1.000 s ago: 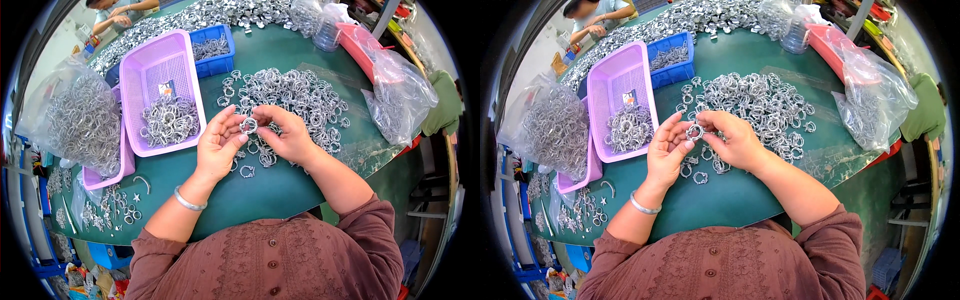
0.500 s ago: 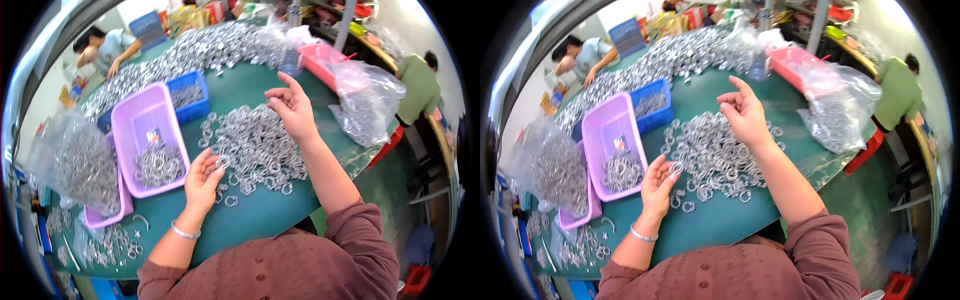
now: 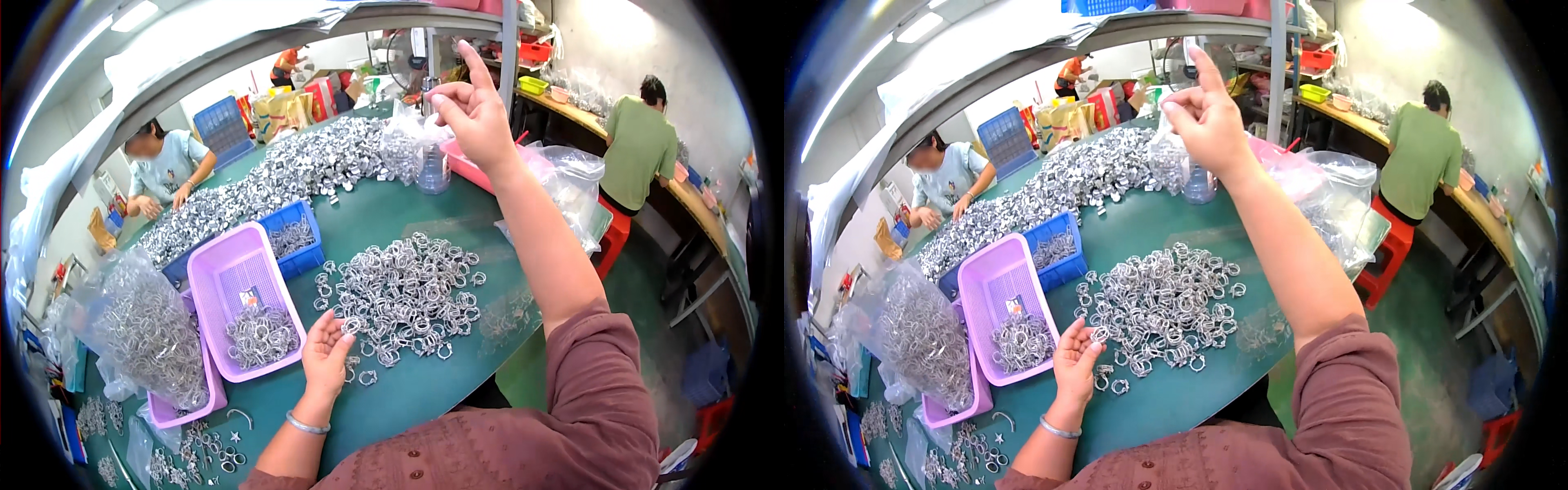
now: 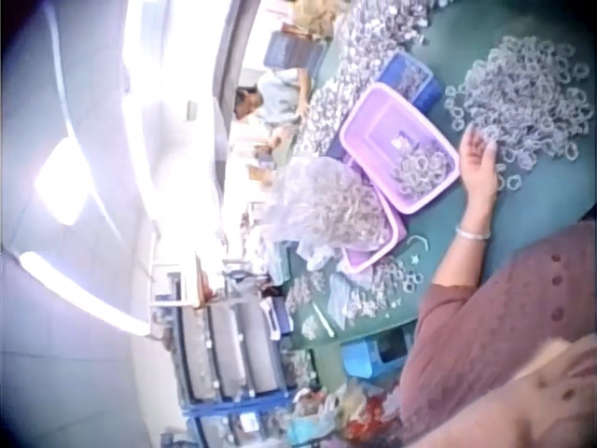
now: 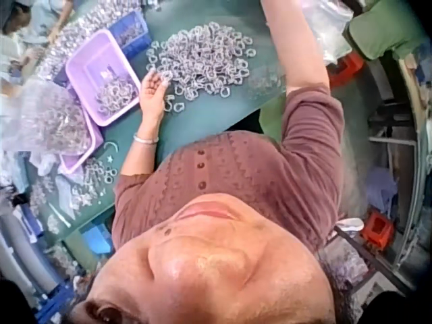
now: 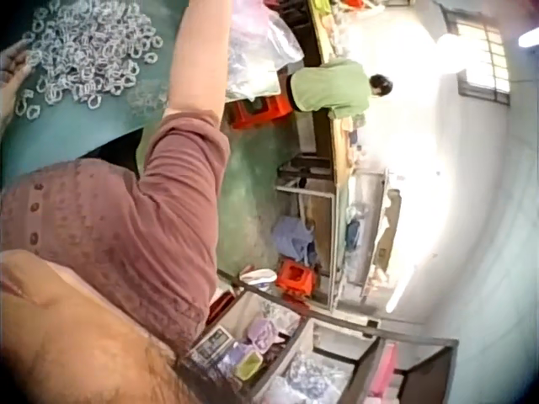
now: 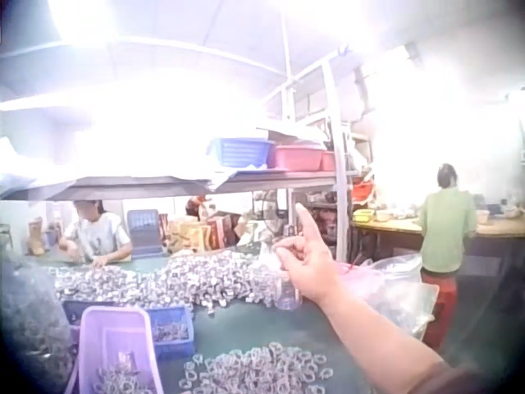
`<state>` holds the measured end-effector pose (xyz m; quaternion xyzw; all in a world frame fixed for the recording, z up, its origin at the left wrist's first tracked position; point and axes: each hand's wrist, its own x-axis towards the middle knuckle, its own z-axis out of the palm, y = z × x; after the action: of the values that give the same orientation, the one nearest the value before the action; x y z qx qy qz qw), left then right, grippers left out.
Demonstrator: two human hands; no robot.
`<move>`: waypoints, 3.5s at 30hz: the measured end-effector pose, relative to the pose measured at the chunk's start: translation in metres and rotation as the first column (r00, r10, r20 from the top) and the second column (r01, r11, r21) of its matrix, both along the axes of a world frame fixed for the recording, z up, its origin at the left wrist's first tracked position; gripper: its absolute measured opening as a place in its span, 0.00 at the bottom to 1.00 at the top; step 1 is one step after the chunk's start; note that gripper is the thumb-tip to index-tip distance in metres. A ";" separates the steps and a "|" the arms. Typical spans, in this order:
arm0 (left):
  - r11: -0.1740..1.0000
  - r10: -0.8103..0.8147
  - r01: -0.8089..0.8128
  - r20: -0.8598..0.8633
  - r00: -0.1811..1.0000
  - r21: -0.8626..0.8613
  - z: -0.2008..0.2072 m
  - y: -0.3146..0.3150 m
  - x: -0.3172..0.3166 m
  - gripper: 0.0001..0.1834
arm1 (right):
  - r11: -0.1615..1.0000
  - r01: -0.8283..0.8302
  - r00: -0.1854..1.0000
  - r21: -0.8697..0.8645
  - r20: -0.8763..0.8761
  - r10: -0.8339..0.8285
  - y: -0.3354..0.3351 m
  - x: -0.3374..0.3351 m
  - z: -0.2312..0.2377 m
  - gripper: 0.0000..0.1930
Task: The person assembles metal clips by picking pieces from the table and connecting them together by hand.
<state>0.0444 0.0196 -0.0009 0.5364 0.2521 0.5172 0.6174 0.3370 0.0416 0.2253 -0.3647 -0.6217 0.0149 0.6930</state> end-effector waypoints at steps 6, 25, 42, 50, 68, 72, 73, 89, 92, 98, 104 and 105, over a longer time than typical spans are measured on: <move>1.000 0.013 -0.014 0.012 1.000 0.015 0.004 -0.001 0.000 0.25 | 0.930 0.049 0.850 -0.363 0.504 0.152 -0.003 -0.040 -0.064 0.20; 0.990 0.024 -0.030 0.047 0.999 0.137 0.001 0.003 -0.001 0.28 | 0.423 -0.685 0.707 -0.593 -0.400 0.584 -0.028 -0.116 -0.201 0.12; 0.989 -0.008 0.009 -0.008 1.000 0.147 -0.008 0.005 -0.004 0.27 | 0.489 -0.585 0.798 -0.647 -0.351 0.490 -0.030 -0.123 -0.208 0.09; 0.989 -0.038 0.039 -0.008 0.999 0.145 -0.007 0.007 -0.004 0.26 | 0.568 -0.500 0.843 -0.654 -0.216 0.493 -0.030 -0.123 -0.204 0.10; 0.989 -0.047 0.061 -0.108 0.993 0.134 -0.015 0.011 -0.007 0.16 | 0.665 -0.477 0.845 -0.575 -0.093 0.527 -0.030 -0.128 -0.205 0.09; 0.991 -0.039 0.051 -0.103 0.994 0.122 -0.011 0.009 -0.005 0.15 | 0.688 -0.424 0.864 -0.589 -0.036 0.502 -0.031 -0.128 -0.205 0.09; 0.992 -0.037 0.049 -0.100 0.994 0.117 -0.011 0.009 -0.005 0.15 | 0.687 -0.424 0.864 -0.590 -0.036 0.502 -0.031 -0.128 -0.204 0.09; 0.996 -0.056 0.064 -0.114 0.992 0.068 -0.009 0.008 -0.007 0.13 | 0.734 -0.344 0.882 -0.586 0.066 0.466 -0.032 -0.128 -0.205 0.11; 0.995 -0.059 0.067 -0.112 0.992 0.076 -0.009 0.009 -0.007 0.13 | 0.751 -0.327 0.885 -0.574 0.093 0.457 -0.032 -0.128 -0.204 0.11; 0.998 -0.059 0.062 -0.071 0.996 0.028 -0.009 0.008 -0.006 0.13 | 0.755 -0.327 0.877 -0.568 0.115 0.467 -0.033 -0.129 -0.201 0.11; 0.999 -0.040 0.040 -0.070 0.997 0.002 -0.008 0.007 -0.008 0.10 | 0.789 -0.292 0.887 -0.540 0.156 0.434 -0.032 -0.125 -0.204 0.06; 0.999 -0.038 0.036 -0.053 0.998 -0.026 -0.008 0.007 -0.008 0.10 | 0.768 -0.267 0.887 -0.583 0.163 0.432 -0.032 -0.124 -0.204 0.05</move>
<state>0.0367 0.0265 -0.0090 0.5469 0.2651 0.4879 0.6266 0.2129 0.0098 0.0218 -0.4211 -0.7425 0.2680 0.4467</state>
